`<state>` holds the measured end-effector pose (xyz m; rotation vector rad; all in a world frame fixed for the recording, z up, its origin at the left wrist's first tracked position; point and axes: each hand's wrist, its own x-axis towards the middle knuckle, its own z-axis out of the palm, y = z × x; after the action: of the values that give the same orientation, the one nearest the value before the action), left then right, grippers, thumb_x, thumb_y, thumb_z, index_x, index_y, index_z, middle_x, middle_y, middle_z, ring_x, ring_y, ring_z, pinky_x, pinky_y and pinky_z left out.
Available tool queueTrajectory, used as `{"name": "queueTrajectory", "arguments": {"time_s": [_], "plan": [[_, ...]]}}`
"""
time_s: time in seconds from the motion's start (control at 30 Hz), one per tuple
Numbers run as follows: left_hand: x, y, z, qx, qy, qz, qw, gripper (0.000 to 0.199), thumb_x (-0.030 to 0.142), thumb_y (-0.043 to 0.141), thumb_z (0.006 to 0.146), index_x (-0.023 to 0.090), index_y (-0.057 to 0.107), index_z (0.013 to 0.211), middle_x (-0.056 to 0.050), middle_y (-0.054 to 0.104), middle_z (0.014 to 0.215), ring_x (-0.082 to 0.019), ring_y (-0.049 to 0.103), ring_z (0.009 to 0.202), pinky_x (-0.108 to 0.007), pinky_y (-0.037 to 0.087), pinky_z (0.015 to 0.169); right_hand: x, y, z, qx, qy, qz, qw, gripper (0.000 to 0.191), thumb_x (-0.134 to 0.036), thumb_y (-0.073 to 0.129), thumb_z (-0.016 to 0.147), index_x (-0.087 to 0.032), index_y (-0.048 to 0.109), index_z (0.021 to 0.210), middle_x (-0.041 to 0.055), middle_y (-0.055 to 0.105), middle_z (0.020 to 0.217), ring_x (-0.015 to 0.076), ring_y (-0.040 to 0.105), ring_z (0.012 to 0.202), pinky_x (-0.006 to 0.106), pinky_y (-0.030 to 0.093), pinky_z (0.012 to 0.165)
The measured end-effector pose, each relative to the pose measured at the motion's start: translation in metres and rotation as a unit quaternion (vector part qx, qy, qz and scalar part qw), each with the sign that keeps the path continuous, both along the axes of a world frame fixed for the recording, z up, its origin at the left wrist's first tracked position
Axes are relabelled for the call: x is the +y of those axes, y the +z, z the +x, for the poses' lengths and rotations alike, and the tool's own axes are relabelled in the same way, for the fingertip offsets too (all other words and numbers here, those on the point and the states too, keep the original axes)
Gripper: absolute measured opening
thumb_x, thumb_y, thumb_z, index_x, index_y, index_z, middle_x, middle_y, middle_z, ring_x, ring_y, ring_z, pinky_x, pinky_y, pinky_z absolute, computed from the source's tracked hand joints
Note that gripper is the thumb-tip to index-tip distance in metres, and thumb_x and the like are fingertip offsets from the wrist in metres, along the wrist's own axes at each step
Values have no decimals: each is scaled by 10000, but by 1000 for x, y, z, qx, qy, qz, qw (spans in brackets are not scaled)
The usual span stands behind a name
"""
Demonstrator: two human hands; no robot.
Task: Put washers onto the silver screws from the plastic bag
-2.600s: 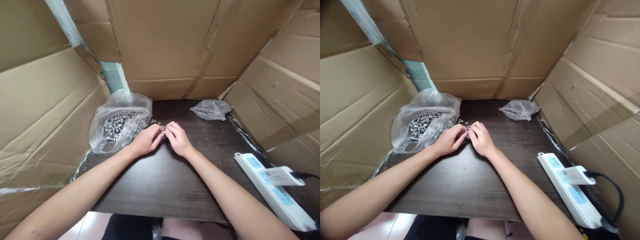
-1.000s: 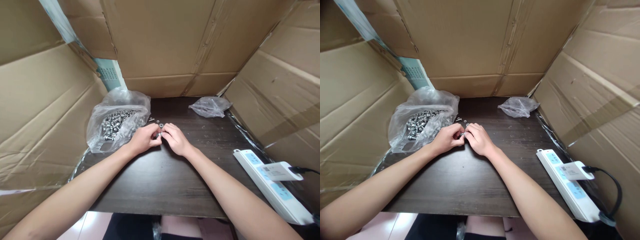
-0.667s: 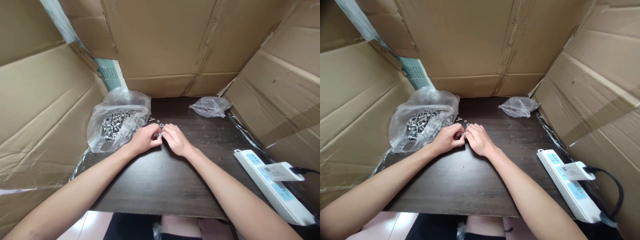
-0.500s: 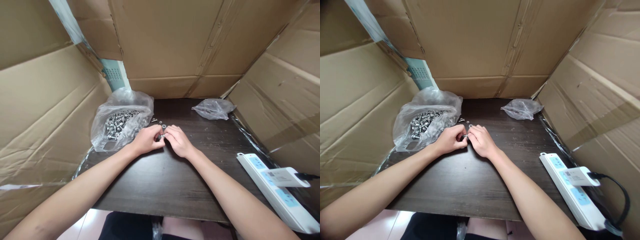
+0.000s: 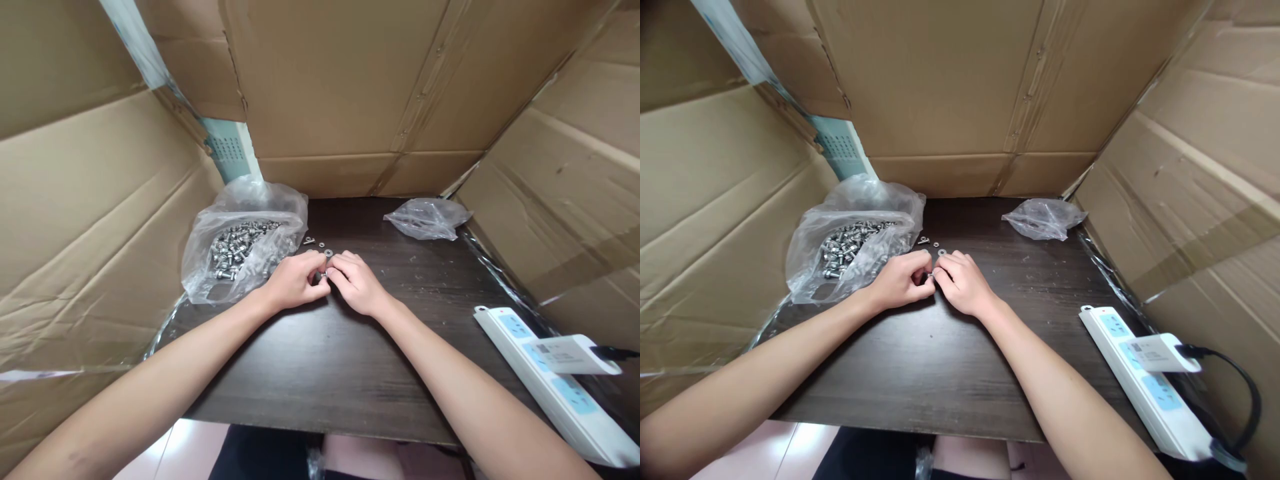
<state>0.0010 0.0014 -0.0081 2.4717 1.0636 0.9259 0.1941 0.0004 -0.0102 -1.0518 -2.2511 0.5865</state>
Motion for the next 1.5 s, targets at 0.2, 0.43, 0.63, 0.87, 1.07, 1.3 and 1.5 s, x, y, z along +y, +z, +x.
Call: {"name": "queueTrajectory", "arguments": {"time_s": [0.2, 0.43, 0.63, 0.87, 1.07, 1.3, 1.5], "plan": [[0, 0, 1, 2, 16, -25, 1000, 122, 226, 578, 773, 209, 458, 774, 51, 457, 656, -120, 415, 583, -256, 309, 580, 0, 1, 1, 6, -7, -14, 1000, 225, -239, 431, 1010, -218, 505, 799, 47, 616, 829, 228, 519, 842, 382, 353, 802], [1, 1, 1, 14, 30, -43, 999, 117, 226, 584, 782, 208, 469, 788, 42, 498, 682, -120, 426, 590, -251, 320, 580, 0, 2, 1, 7, -6, -12, 1000, 183, -240, 450, 1005, -222, 494, 829, 44, 624, 866, 228, 527, 863, 384, 358, 822], [1, 2, 1, 1, 18, -36, 999, 114, 219, 564, 788, 209, 451, 782, 49, 463, 670, -115, 406, 582, -243, 305, 569, -1, 2, 0, 0, -5, -6, 1000, 224, -247, 412, 1036, -221, 490, 828, 43, 618, 856, 225, 512, 854, 385, 352, 814], [0, 2, 0, -1, 9, -22, 1000, 96, 211, 563, 780, 206, 467, 790, 53, 469, 665, -108, 416, 570, -230, 313, 565, -1, 4, 0, -25, 10, -3, 1000, 315, -263, 353, 1075, -216, 474, 788, 39, 610, 831, 220, 494, 850, 380, 344, 805], [-1, 3, 1, -7, 34, -38, 999, 119, 192, 582, 756, 204, 465, 764, 61, 463, 648, -101, 412, 563, -224, 309, 562, -1, 4, -1, 4, -10, -9, 1000, 185, -226, 418, 1023, -224, 478, 848, 42, 618, 891, 224, 520, 879, 382, 366, 828], [1, 2, 1, -8, 20, -34, 999, 122, 193, 592, 775, 205, 471, 774, 63, 455, 648, -102, 418, 562, -224, 308, 557, 1, 1, 0, -4, -13, 0, 1000, 231, -243, 373, 1041, -227, 451, 824, 42, 612, 871, 222, 517, 847, 385, 369, 818], [1, 2, 1, -15, 21, -34, 999, 124, 208, 587, 793, 204, 465, 773, 64, 447, 642, -100, 412, 555, -226, 309, 563, 2, 0, 0, -13, -2, -4, 1000, 289, -274, 341, 1068, -223, 507, 837, 35, 610, 840, 222, 510, 842, 381, 357, 813]]}}
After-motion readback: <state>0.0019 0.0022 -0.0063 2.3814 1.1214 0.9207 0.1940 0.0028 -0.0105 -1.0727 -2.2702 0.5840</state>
